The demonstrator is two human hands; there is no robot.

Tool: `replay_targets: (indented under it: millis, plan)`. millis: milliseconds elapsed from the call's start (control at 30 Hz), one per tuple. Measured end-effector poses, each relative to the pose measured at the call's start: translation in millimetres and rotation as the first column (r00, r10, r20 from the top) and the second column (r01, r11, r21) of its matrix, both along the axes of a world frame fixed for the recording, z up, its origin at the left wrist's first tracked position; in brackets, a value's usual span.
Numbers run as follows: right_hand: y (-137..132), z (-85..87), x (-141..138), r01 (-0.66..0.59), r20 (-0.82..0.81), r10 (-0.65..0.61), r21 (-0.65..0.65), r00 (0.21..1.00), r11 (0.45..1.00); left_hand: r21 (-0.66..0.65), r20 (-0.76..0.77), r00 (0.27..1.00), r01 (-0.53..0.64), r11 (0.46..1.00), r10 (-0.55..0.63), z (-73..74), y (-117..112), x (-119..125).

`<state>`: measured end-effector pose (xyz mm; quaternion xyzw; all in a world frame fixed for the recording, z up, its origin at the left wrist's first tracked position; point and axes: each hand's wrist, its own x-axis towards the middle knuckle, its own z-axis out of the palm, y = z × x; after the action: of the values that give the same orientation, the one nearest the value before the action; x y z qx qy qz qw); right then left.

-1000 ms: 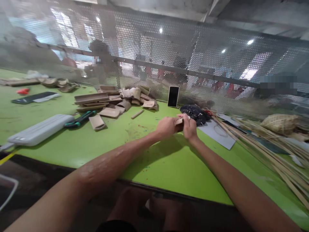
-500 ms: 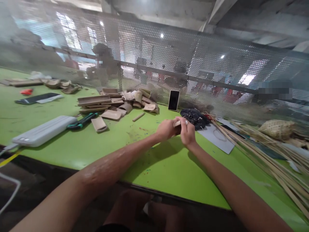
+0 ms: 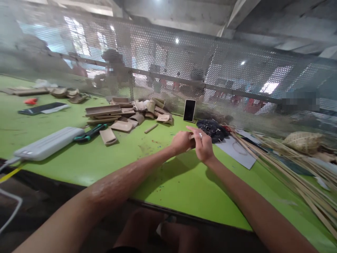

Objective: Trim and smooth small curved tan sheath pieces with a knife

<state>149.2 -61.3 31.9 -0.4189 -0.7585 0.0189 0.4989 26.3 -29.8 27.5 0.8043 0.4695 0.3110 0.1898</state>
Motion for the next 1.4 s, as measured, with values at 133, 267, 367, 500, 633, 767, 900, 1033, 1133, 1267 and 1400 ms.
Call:
replay_targets:
  millis: [133, 267, 367, 500, 633, 767, 900, 1033, 1133, 1267, 1400]
  plan:
    - [7.1, -1.1, 5.6, -0.012, 0.023, 0.012, -0.002, 1.0, 1.0, 0.022, -0.032, 0.998, -0.048, 0.999, 0.049, -0.8, 1.9, 1.2]
    - [21.5, -10.7, 20.2, 0.065, 0.002, -0.065, -0.083, 0.998, 0.994, 0.029, -0.009, 1.0, -0.026, 0.999, 0.026, -3.5, 2.2, -2.8]
    - [24.1, -16.7, 23.7, 0.089, 0.005, -0.089, -0.07, 0.996, 0.994, 0.044, 0.04, 0.999, 0.003, 0.999, -0.004, -5.9, 2.3, -5.6]
    - [24.2, -22.6, 23.3, 0.167, -0.02, -0.169, -0.076, 0.985, 0.983, -0.017, 0.113, 0.994, 0.012, 1.0, -0.01, -10.6, 6.3, -7.1]
    - [23.5, -21.3, 20.7, 0.223, -0.044, -0.229, -0.11, 0.972, 0.969, 0.015, 0.115, 0.993, 0.027, 1.0, -0.028, -12.5, 6.8, -7.4]
    - [15.0, -10.5, 12.8, 0.178, -0.021, -0.181, -0.112, 0.983, 0.978, 0.075, -0.012, 1.0, -0.003, 0.997, 0.004, -5.8, -2.1, -3.7]
    - [3.9, -2.9, 5.4, 0.116, -0.001, -0.116, -0.055, 0.993, 0.992, 0.038, -0.086, 0.996, -0.013, 0.999, 0.017, 1.4, -7.4, 0.8]
    - [2.5, -6.8, 6.9, 0.092, -0.006, -0.092, -0.017, 0.996, 0.996, 0.006, -0.061, 0.997, -0.036, 0.999, 0.037, -0.2, -3.8, -1.5]
    - [9.2, -15.6, 14.3, 0.124, -0.021, -0.124, -0.021, 0.992, 0.992, 0.008, -0.009, 1.0, 0.011, 1.0, -0.011, -4.4, -1.9, -6.3]
    - [19.4, -25.2, 23.2, 0.174, -0.075, -0.184, -0.118, 0.98, 0.978, 0.014, 0.071, 0.996, 0.048, 0.999, -0.049, -8.2, -1.5, -9.7]
    - [16.5, -22.3, 17.1, 0.174, -0.081, -0.182, -0.102, 0.98, 0.979, -0.018, 0.125, 0.991, 0.056, 0.998, -0.053, -10.4, 2.6, -10.3]
